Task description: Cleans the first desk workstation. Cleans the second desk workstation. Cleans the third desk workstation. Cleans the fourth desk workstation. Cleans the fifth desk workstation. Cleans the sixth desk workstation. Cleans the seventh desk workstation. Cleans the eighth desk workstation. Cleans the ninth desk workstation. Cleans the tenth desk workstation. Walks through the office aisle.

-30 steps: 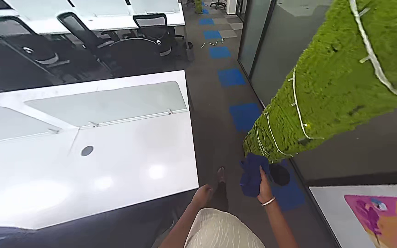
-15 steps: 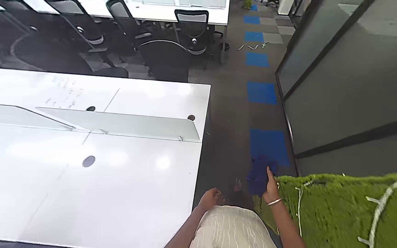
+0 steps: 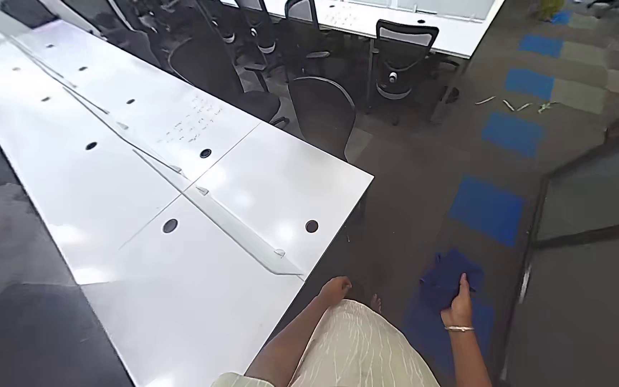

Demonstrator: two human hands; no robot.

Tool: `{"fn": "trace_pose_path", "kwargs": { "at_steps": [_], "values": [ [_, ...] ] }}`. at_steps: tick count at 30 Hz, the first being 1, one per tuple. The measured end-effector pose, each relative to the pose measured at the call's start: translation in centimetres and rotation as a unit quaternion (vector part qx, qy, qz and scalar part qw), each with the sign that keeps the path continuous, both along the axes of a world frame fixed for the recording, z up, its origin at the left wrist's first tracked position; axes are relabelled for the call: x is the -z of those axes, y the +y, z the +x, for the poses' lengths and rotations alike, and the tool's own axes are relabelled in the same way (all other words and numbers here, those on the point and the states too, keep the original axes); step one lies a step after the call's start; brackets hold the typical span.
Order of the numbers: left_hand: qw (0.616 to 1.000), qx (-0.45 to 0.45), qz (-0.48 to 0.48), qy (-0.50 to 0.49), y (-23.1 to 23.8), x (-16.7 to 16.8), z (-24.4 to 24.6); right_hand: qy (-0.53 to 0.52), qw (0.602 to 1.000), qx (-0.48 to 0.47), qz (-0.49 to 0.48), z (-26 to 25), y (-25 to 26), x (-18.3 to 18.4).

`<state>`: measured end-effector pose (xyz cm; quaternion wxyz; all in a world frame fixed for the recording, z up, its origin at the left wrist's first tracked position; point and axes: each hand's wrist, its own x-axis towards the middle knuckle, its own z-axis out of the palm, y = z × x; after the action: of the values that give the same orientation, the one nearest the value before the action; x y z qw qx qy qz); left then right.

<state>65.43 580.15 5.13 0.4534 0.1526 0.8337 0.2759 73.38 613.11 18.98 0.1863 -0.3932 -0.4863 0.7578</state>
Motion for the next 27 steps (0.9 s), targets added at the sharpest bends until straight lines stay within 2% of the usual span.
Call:
{"fn": "trace_pose_path", "kwargs": {
  "at_steps": [4, 9, 12, 16, 19, 21, 24, 27],
  "values": [
    [0.998, -0.051, 0.029, 0.012, 6.8, -0.3, -6.7, 0.005, 0.999, -0.045, 0.004, -8.2, 5.7, -1.3],
    [0.994, -0.089, 0.059, 0.000, 14.6, 3.2, -16.6, -0.007, 0.996, -0.087, 0.003, -19.2, 11.7, 0.8],
    [0.993, -0.105, 0.054, -0.009, 18.6, 4.1, -24.1, -0.023, 0.996, -0.089, 0.004, -26.9, 15.2, 1.8],
    [0.994, -0.101, 0.043, -0.014, 24.0, 3.3, -34.2, -0.036, 0.994, -0.102, 0.012, -37.5, 20.4, 0.7],
    [0.994, -0.089, 0.061, -0.015, 27.2, 1.3, -39.8, -0.018, 0.993, -0.113, 0.025, -44.1, 23.6, -0.7],
    [0.990, -0.115, 0.087, -0.004, 29.2, 0.3, -43.3, -0.006, 0.992, -0.121, 0.022, -48.8, 25.5, -1.3],
    [0.980, -0.168, 0.101, 0.003, 31.6, 0.5, -48.1, -0.005, 0.989, -0.150, 0.008, -56.1, 27.9, -1.1],
    [0.975, -0.203, 0.089, 0.007, 33.3, 2.1, -52.5, -0.022, 0.981, -0.191, -0.003, -63.6, 29.8, -0.2]
  ]
}}
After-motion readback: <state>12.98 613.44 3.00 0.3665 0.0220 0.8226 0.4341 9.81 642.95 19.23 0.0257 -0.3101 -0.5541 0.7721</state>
